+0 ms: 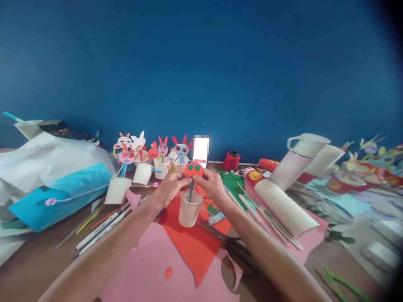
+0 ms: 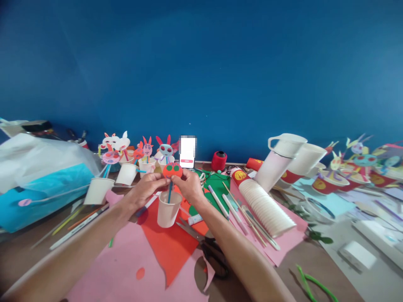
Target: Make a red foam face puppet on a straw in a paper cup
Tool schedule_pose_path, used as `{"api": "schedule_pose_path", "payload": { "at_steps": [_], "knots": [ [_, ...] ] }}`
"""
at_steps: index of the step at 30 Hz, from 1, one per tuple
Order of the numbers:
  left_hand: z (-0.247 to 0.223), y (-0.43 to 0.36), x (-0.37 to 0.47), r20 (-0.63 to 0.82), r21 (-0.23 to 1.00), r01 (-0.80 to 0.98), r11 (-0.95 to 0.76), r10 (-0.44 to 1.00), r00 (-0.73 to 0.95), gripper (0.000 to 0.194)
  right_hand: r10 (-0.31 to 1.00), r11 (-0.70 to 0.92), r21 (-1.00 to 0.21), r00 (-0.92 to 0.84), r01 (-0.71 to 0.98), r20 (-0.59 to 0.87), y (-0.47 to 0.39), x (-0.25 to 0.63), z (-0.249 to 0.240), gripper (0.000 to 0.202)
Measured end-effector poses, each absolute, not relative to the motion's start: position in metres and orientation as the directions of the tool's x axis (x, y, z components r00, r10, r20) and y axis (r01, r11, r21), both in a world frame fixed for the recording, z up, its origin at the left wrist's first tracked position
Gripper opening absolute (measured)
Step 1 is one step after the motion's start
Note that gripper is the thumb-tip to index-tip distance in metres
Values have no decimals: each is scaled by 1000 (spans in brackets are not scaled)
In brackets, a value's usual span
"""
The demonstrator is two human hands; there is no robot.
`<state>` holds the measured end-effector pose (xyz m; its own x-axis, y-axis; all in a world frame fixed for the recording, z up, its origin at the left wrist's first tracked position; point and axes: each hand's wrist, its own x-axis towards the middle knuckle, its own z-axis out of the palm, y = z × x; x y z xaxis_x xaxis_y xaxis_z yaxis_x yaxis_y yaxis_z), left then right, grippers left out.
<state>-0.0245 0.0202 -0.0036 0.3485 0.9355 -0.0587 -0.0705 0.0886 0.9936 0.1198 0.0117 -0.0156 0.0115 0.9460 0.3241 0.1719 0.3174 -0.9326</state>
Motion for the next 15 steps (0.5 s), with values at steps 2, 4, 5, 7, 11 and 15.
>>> {"api": "schedule_pose_path", "payload": {
  "at_steps": [2,4,5,7,11,15],
  "knots": [
    [-3,20,-26,-53,994,-67,82,935,352,21,948,314,-935,0,167,319,11,120,-14,16],
    [-4,21,-27,-45,996,-56,69,939,341,19,949,312,-937,-13,158,314,10,120,-13,17],
    [-4,21,-27,-40,997,-50,60,942,334,17,949,312,-937,-19,154,313,9,119,-13,17],
    [-5,21,-28,-29,998,-39,44,944,328,14,949,315,-937,-25,149,314,9,119,-13,17],
    [-6,20,-27,0,1000,-28,9,948,317,11,945,327,-934,-24,145,327,10,117,-14,17],
    [-7,19,-26,23,1000,-27,-16,953,303,10,937,348,-927,-23,140,349,10,116,-17,16]
  ]
}}
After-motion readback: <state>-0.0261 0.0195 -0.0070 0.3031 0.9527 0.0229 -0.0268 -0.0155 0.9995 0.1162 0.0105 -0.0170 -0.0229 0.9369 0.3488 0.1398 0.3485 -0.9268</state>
